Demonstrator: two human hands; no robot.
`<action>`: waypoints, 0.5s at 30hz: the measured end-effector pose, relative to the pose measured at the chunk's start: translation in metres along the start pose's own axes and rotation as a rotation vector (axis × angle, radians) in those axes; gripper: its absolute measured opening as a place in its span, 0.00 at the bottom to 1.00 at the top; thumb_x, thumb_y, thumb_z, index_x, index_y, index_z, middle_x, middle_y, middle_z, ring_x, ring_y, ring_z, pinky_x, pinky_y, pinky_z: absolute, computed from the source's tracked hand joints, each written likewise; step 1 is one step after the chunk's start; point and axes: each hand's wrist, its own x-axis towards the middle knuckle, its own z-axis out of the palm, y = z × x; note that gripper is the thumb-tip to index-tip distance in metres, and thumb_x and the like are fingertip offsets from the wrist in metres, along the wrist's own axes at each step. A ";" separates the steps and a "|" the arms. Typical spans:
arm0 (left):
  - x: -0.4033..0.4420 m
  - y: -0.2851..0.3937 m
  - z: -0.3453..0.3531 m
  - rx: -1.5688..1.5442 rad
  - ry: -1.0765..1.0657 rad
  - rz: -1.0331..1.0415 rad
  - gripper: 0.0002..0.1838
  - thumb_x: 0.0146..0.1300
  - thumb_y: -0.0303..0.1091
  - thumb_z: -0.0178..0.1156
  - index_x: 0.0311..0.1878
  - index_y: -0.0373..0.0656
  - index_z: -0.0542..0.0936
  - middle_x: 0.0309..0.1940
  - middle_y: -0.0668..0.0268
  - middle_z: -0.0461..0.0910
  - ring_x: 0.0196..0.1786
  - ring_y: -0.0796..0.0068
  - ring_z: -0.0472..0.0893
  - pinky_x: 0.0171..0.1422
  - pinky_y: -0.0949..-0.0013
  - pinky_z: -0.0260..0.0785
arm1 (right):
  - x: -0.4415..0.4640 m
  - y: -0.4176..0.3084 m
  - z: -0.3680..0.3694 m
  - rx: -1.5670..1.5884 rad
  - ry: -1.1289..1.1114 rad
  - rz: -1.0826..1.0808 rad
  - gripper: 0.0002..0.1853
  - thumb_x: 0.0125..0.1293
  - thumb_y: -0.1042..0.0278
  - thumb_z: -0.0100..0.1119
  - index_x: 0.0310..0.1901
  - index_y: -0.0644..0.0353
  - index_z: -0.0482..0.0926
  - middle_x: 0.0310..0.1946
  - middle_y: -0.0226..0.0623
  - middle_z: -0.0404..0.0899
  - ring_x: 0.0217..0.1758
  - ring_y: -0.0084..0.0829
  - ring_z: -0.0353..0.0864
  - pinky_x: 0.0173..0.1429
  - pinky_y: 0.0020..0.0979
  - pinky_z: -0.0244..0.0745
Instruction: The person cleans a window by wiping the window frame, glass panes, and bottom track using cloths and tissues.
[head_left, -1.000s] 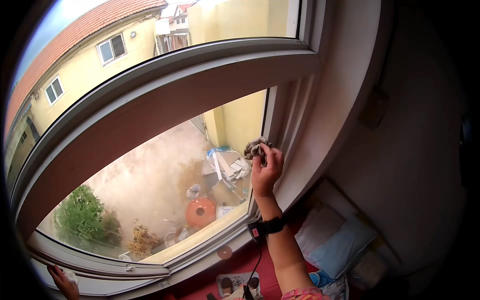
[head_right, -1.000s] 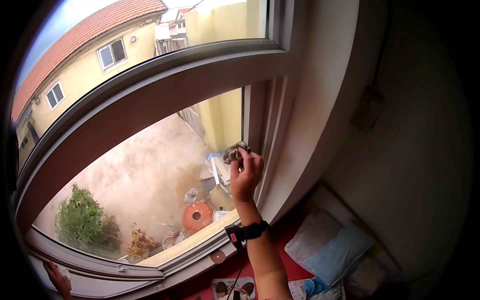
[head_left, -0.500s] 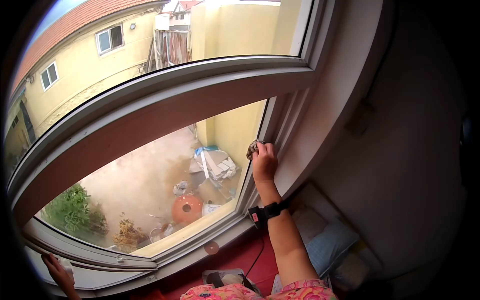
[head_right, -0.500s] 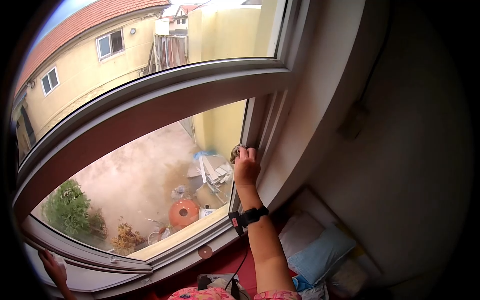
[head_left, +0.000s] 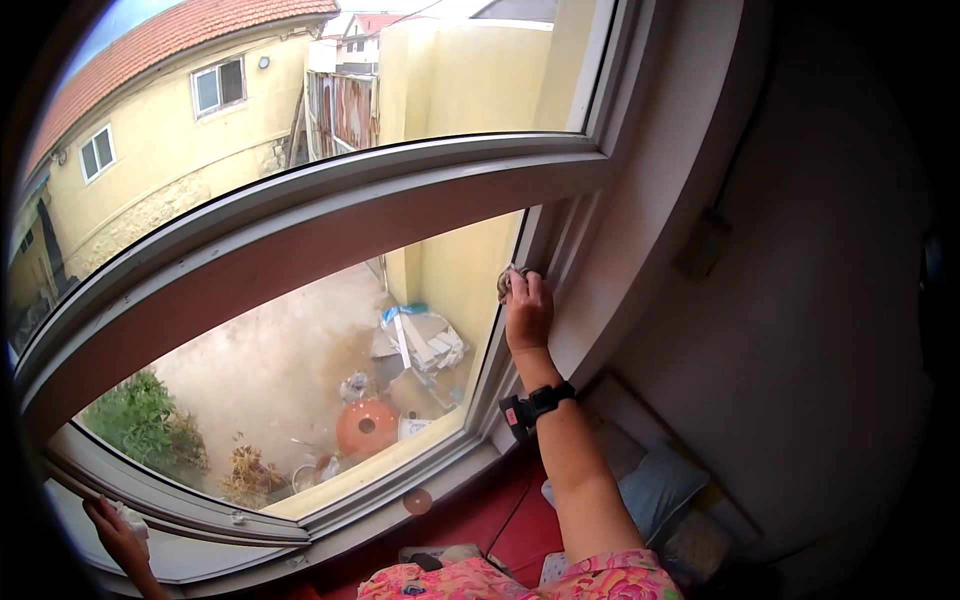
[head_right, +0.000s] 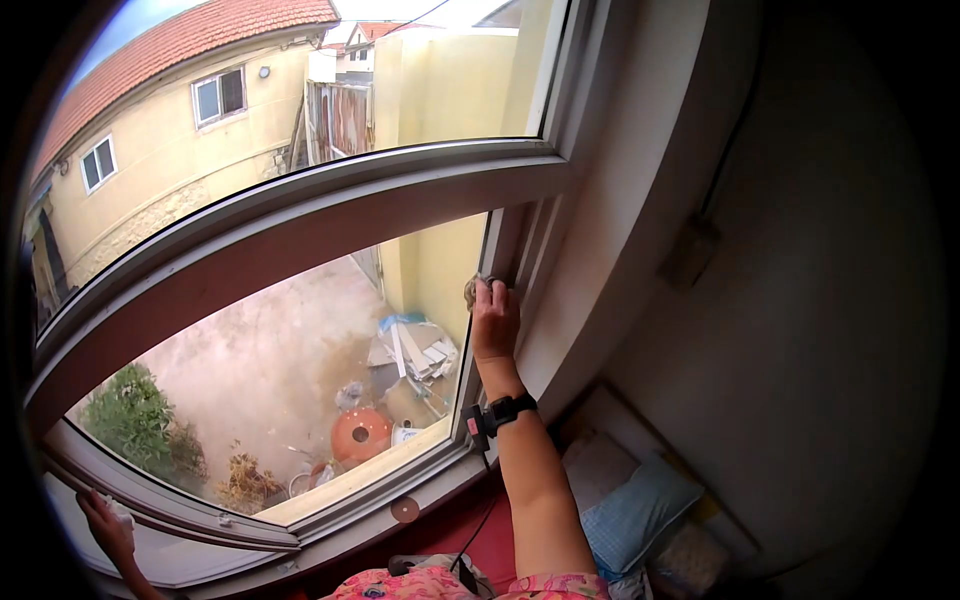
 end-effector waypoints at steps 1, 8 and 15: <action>0.000 0.003 0.000 0.006 -0.004 0.005 0.21 0.74 0.39 0.44 0.63 0.35 0.63 0.54 0.42 0.73 0.56 0.45 0.74 0.57 0.59 0.67 | -0.024 0.003 0.008 -0.023 -0.104 0.020 0.14 0.58 0.74 0.58 0.46 0.54 0.78 0.37 0.36 0.74 0.43 0.41 0.76 0.47 0.37 0.75; -0.003 0.017 0.008 0.044 0.037 0.047 0.21 0.74 0.39 0.43 0.63 0.35 0.63 0.53 0.41 0.74 0.56 0.44 0.74 0.56 0.57 0.67 | 0.056 -0.032 -0.040 0.303 0.224 0.191 0.10 0.58 0.76 0.56 0.43 0.60 0.79 0.36 0.42 0.75 0.42 0.45 0.77 0.46 0.41 0.75; -0.002 0.030 0.004 0.041 0.059 0.083 0.17 0.74 0.38 0.43 0.57 0.35 0.65 0.47 0.42 0.75 0.52 0.42 0.75 0.52 0.55 0.67 | 0.108 -0.054 -0.019 0.326 0.312 0.323 0.10 0.60 0.81 0.51 0.43 0.63 0.78 0.26 0.43 0.75 0.37 0.46 0.78 0.44 0.39 0.74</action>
